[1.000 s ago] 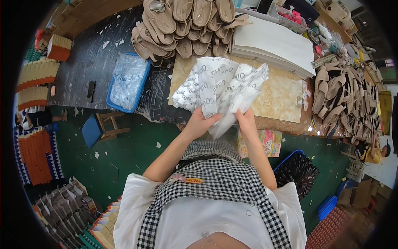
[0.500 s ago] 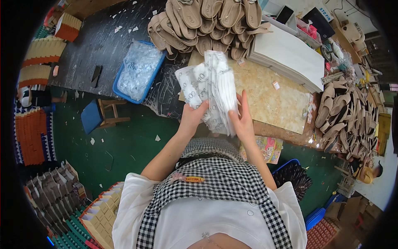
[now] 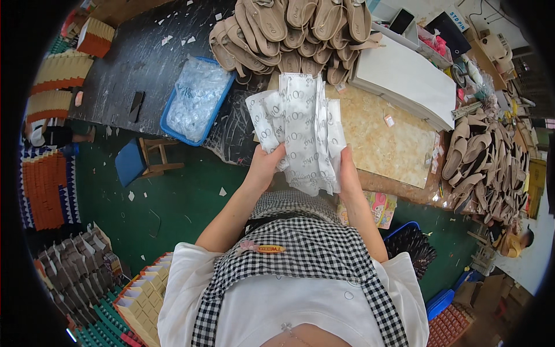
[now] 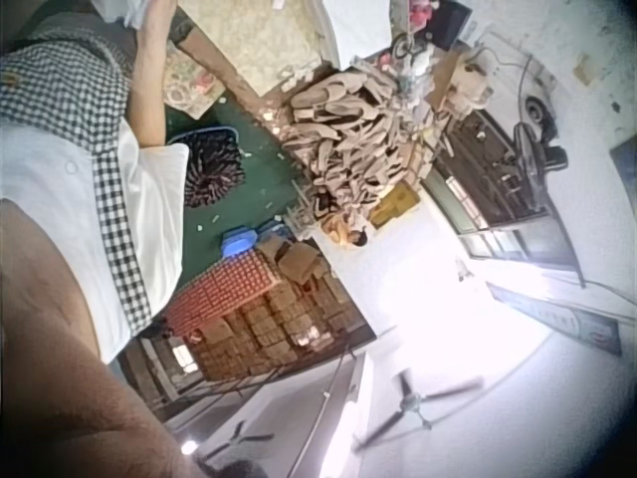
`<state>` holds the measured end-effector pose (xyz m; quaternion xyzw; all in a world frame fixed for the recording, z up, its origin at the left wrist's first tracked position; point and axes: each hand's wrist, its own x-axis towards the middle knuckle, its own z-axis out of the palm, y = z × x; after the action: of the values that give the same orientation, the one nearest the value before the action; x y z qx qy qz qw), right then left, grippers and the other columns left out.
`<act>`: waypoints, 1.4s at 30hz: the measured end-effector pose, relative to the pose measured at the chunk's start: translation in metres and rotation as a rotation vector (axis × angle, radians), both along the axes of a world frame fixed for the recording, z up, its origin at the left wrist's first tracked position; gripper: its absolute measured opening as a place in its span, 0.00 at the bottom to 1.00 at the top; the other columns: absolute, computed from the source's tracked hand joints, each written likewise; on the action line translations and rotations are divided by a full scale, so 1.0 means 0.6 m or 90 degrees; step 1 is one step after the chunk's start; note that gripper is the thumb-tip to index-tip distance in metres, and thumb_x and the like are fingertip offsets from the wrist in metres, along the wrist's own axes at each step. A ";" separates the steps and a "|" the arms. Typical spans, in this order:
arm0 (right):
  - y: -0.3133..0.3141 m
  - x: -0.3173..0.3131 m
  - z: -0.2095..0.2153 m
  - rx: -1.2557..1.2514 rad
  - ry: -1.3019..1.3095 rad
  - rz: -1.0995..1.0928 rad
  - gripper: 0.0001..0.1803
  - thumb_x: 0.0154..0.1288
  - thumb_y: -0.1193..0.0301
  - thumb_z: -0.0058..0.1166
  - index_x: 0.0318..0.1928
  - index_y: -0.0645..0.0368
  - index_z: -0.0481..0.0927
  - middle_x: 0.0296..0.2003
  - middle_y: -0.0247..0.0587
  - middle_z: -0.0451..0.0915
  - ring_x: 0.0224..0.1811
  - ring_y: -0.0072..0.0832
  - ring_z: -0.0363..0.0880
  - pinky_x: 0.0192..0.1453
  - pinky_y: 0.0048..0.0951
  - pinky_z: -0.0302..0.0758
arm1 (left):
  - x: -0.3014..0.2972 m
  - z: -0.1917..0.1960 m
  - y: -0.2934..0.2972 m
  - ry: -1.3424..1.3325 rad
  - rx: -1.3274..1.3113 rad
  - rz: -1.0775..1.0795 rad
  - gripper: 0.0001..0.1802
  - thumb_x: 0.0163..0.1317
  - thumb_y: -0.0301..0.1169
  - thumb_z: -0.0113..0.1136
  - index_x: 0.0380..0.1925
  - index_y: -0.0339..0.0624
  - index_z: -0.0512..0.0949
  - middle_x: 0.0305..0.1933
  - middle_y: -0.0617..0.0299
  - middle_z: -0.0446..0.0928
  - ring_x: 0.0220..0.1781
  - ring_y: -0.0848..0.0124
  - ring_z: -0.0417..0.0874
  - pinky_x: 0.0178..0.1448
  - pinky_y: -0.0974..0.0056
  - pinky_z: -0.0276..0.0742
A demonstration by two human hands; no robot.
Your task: The recorder is wrapping shoes in paper and placing them into boxes.
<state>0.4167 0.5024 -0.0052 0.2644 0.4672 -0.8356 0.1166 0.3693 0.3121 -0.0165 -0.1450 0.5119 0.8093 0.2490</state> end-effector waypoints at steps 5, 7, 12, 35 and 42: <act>-0.002 -0.006 0.000 -0.066 -0.005 -0.035 0.30 0.76 0.54 0.38 0.62 0.70 0.67 0.57 0.45 0.74 0.55 0.28 0.75 0.57 0.30 0.73 | -0.003 0.009 -0.002 -0.070 0.120 0.022 0.21 0.66 0.26 0.53 0.59 0.32 0.69 0.56 0.56 0.76 0.54 0.68 0.79 0.57 0.61 0.77; -0.004 -0.009 0.007 -0.043 0.016 -0.014 0.26 0.74 0.57 0.45 0.58 0.70 0.72 0.50 0.43 0.79 0.49 0.26 0.78 0.52 0.29 0.75 | -0.005 0.005 -0.006 -0.127 0.172 0.022 0.22 0.65 0.26 0.54 0.59 0.33 0.69 0.56 0.56 0.76 0.54 0.68 0.79 0.57 0.62 0.76; -0.017 -0.019 0.021 0.228 0.101 0.007 0.15 0.67 0.68 0.58 0.47 0.68 0.82 0.30 0.33 0.83 0.31 0.15 0.76 0.36 0.22 0.74 | -0.011 -0.012 -0.001 0.052 -0.113 -0.079 0.24 0.65 0.27 0.53 0.60 0.32 0.66 0.56 0.56 0.76 0.54 0.69 0.78 0.59 0.65 0.73; 0.089 -0.096 -0.163 0.402 0.093 -0.145 0.18 0.72 0.62 0.52 0.44 0.68 0.80 0.37 0.33 0.83 0.35 0.15 0.75 0.40 0.22 0.73 | -0.138 -0.162 -0.149 0.154 -0.189 0.161 0.16 0.69 0.35 0.54 0.46 0.33 0.80 0.37 0.63 0.83 0.35 0.80 0.79 0.39 0.70 0.75; 0.092 -0.156 -0.310 0.543 0.014 0.006 0.20 0.70 0.65 0.53 0.53 0.69 0.75 0.40 0.43 0.81 0.37 0.24 0.76 0.44 0.27 0.73 | -0.185 -0.315 -0.201 0.166 -0.374 0.028 0.13 0.63 0.29 0.58 0.44 0.33 0.81 0.32 0.64 0.82 0.32 0.80 0.77 0.38 0.72 0.72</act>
<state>0.3229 0.5579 -0.1910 0.2779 0.7736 -0.5695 -0.0046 0.2585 0.1915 -0.2054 -0.1170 0.7477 0.6441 0.1113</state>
